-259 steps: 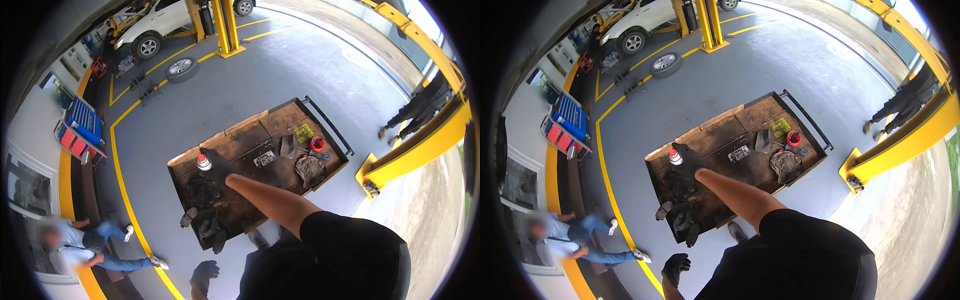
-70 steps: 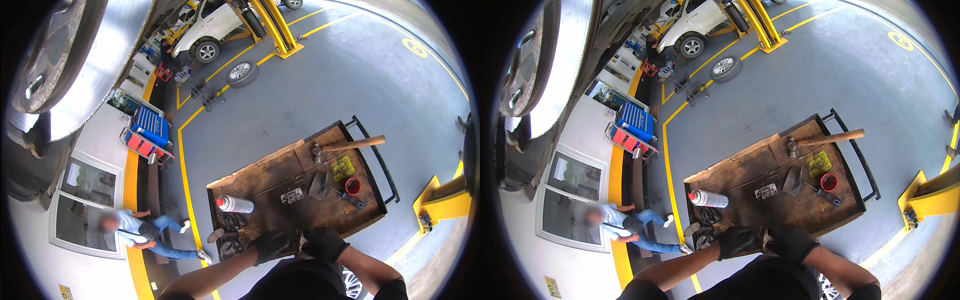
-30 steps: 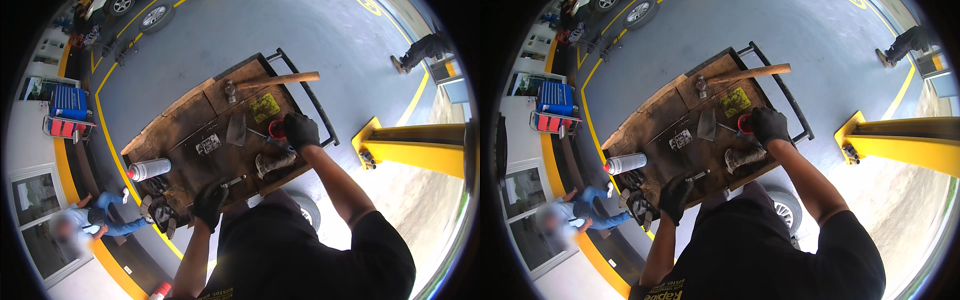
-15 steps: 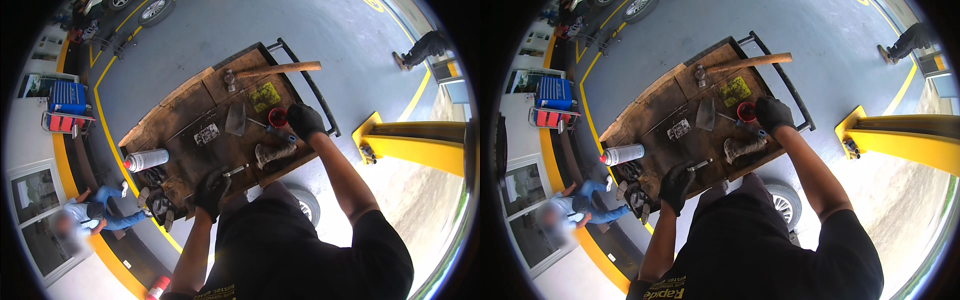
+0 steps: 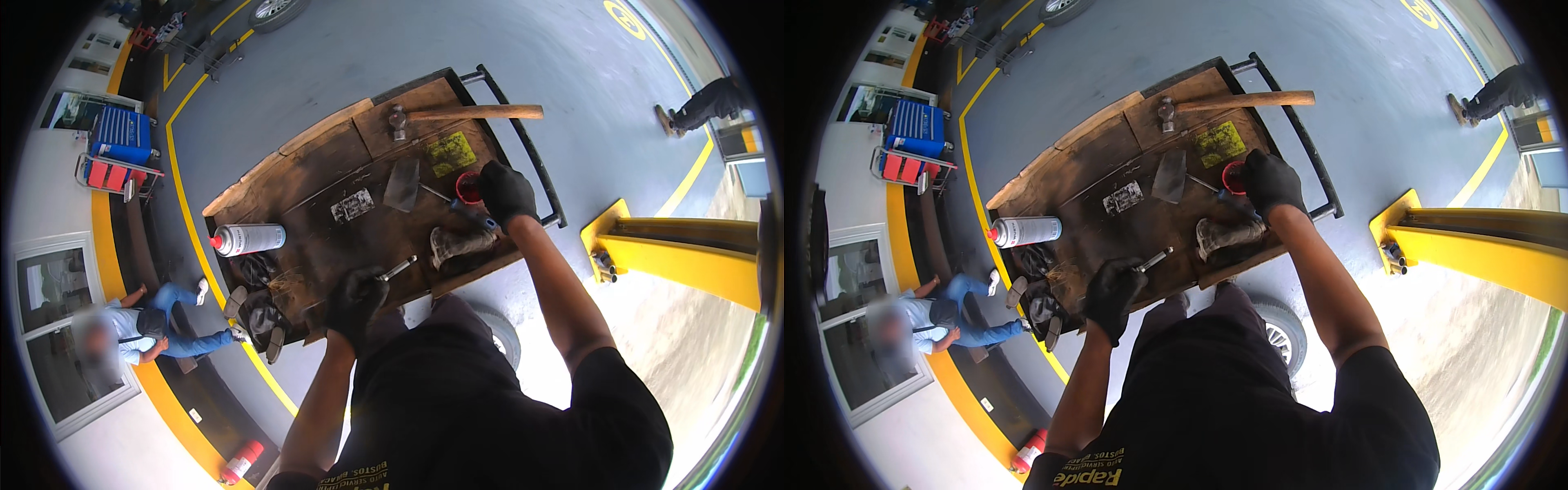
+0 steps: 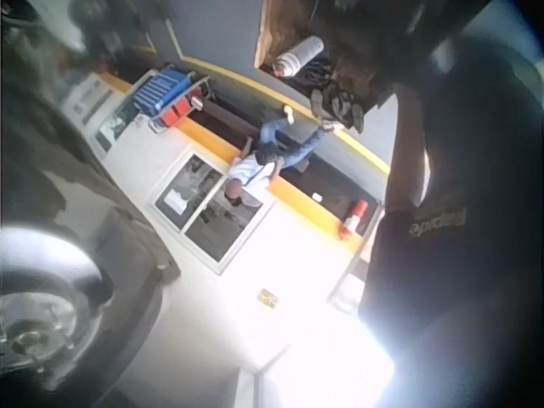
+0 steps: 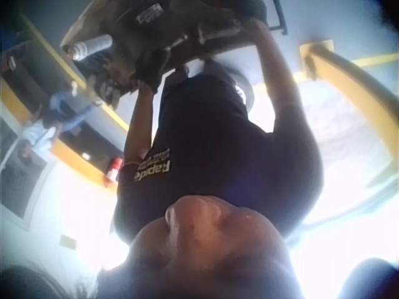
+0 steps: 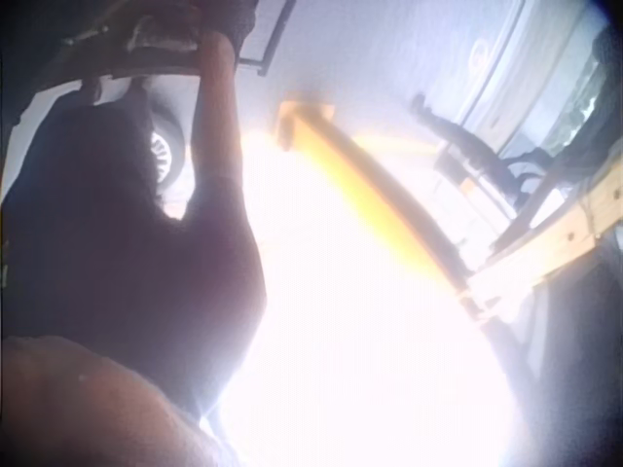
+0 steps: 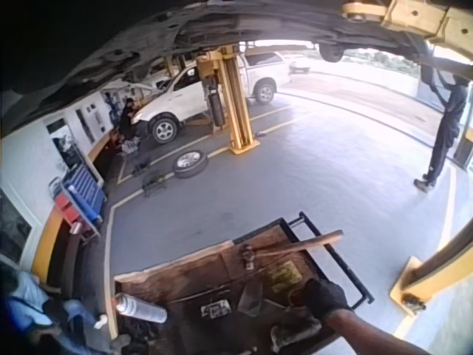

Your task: The person cleans a brake drum and brake pads using a spray can and a cloth. They spray the drum, wipe it, then clean the brake pads on a workbench before repositioning the drum on the vehicle hub.

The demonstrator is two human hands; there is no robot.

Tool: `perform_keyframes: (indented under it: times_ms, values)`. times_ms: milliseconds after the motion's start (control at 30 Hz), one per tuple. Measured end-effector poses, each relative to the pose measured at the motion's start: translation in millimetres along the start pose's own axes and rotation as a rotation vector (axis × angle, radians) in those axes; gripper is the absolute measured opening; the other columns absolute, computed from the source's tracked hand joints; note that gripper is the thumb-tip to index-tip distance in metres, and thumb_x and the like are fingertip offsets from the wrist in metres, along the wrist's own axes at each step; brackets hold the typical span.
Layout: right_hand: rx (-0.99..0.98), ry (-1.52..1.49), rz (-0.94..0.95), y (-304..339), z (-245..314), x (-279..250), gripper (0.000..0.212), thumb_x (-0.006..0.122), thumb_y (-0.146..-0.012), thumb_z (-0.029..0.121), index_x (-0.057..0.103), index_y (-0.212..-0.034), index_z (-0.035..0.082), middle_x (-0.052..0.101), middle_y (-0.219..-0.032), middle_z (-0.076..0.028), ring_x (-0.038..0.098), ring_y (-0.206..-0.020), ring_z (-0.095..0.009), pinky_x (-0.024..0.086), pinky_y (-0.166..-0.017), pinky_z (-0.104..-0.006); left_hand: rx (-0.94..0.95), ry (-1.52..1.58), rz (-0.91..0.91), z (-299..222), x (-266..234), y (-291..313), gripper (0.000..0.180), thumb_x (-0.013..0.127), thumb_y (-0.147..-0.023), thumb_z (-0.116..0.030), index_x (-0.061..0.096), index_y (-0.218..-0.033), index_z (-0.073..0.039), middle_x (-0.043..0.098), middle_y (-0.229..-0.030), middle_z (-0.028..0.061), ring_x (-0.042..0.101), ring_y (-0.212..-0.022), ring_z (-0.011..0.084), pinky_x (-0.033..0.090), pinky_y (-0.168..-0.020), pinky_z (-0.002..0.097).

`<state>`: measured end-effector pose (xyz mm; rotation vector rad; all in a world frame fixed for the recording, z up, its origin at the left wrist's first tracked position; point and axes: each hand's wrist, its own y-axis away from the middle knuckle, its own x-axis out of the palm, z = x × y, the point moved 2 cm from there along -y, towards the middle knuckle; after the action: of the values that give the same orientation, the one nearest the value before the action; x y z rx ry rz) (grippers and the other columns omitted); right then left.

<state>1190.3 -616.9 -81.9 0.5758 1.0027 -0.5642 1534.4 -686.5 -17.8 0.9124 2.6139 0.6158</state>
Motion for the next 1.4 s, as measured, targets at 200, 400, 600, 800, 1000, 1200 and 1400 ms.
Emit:
perform_keyframes:
  times_ms: [200, 400, 600, 800, 1000, 1200, 1400]
  values:
    - [-0.072, -0.026, 0.024, -8.8, -6.9, 16.4, 0.025, 0.063, -0.098, 0.034, 0.071, -0.102, 0.011, 0.074, -0.105, -0.018, 0.072, -0.100, -0.040, 0.057, -0.085, -0.0504, -0.001, -0.095, 0.013, 10.3, -3.2, 0.1, 0.024, 0.069, -0.102, -0.009, 0.068, -0.123, 0.001, 0.072, -0.113, 0.0088, 0.069, -0.105, 0.0148, 0.055, -0.094, 0.0318]
    - [-0.462, 0.193, 0.154, -24.7, -22.0, 30.3, 0.019, 0.062, -0.100, 0.025, 0.073, -0.111, 0.014, 0.073, -0.109, -0.014, 0.071, -0.103, -0.035, 0.058, -0.089, -0.0447, -0.022, -0.088, 0.030, 7.2, -0.3, -2.0, 0.027, 0.070, -0.102, -0.013, 0.068, -0.126, 0.001, 0.072, -0.114, 0.0085, 0.068, -0.106, 0.0141, 0.055, -0.094, 0.0305]
    - [-0.641, 0.082, 0.205, -30.4, -50.9, 12.3, 0.013, 0.064, -0.100, 0.012, 0.072, -0.110, 0.009, 0.071, -0.101, -0.009, 0.070, -0.097, -0.026, 0.059, -0.083, -0.0377, 0.041, -0.200, 0.065, -13.0, 4.5, -15.6, 0.033, 0.073, -0.100, -0.020, 0.070, -0.127, -0.001, 0.074, -0.112, 0.0075, 0.069, -0.102, 0.0135, 0.055, -0.091, 0.0301]
    - [-0.064, -0.779, 0.319, 0.9, -49.3, -27.8, 0.010, 0.059, -0.102, 0.004, 0.067, -0.107, 0.001, 0.071, -0.096, -0.007, 0.069, -0.088, -0.015, 0.057, -0.077, -0.0323, 0.133, -0.283, 0.078, -36.8, 18.5, -37.7, 0.035, 0.074, -0.099, -0.022, 0.072, -0.128, -0.002, 0.077, -0.110, 0.0085, 0.072, -0.100, 0.0148, 0.056, -0.090, 0.0300]
    - [-0.405, -0.877, 0.117, 79.7, 14.4, -86.4, 0.017, 0.072, -0.087, -0.005, 0.069, -0.102, 0.003, 0.075, -0.102, -0.010, 0.074, -0.092, -0.020, 0.059, -0.080, -0.0375, 0.231, -0.307, 0.136, -72.1, 21.8, -35.2, 0.034, 0.074, -0.098, -0.018, 0.072, -0.129, -0.003, 0.077, -0.115, 0.0099, 0.073, -0.104, 0.0159, 0.057, -0.093, 0.0305]
    - [-0.769, -0.379, -0.185, 115.1, 73.1, -103.3, 0.025, 0.078, -0.074, 0.002, 0.069, -0.097, 0.009, 0.067, -0.103, -0.009, 0.069, -0.094, -0.033, 0.057, -0.079, -0.0430, 0.405, -0.287, 0.069, -100.2, 36.0, -27.6, 0.033, 0.075, -0.096, -0.014, 0.071, -0.128, -0.003, 0.078, -0.113, 0.0102, 0.073, -0.100, 0.0150, 0.057, -0.089, 0.0303]
    - [-0.881, -0.095, -0.299, 114.5, 67.0, -112.7, 0.017, 0.071, -0.079, 0.010, 0.068, -0.096, 0.011, 0.064, -0.104, -0.007, 0.067, -0.095, -0.031, 0.056, -0.080, -0.0425, 0.401, -0.305, -0.046, -112.5, 39.2, -13.4, 0.031, 0.075, -0.095, -0.015, 0.072, -0.123, -0.001, 0.078, -0.110, 0.0135, 0.075, -0.097, 0.0161, 0.059, -0.086, 0.0316]
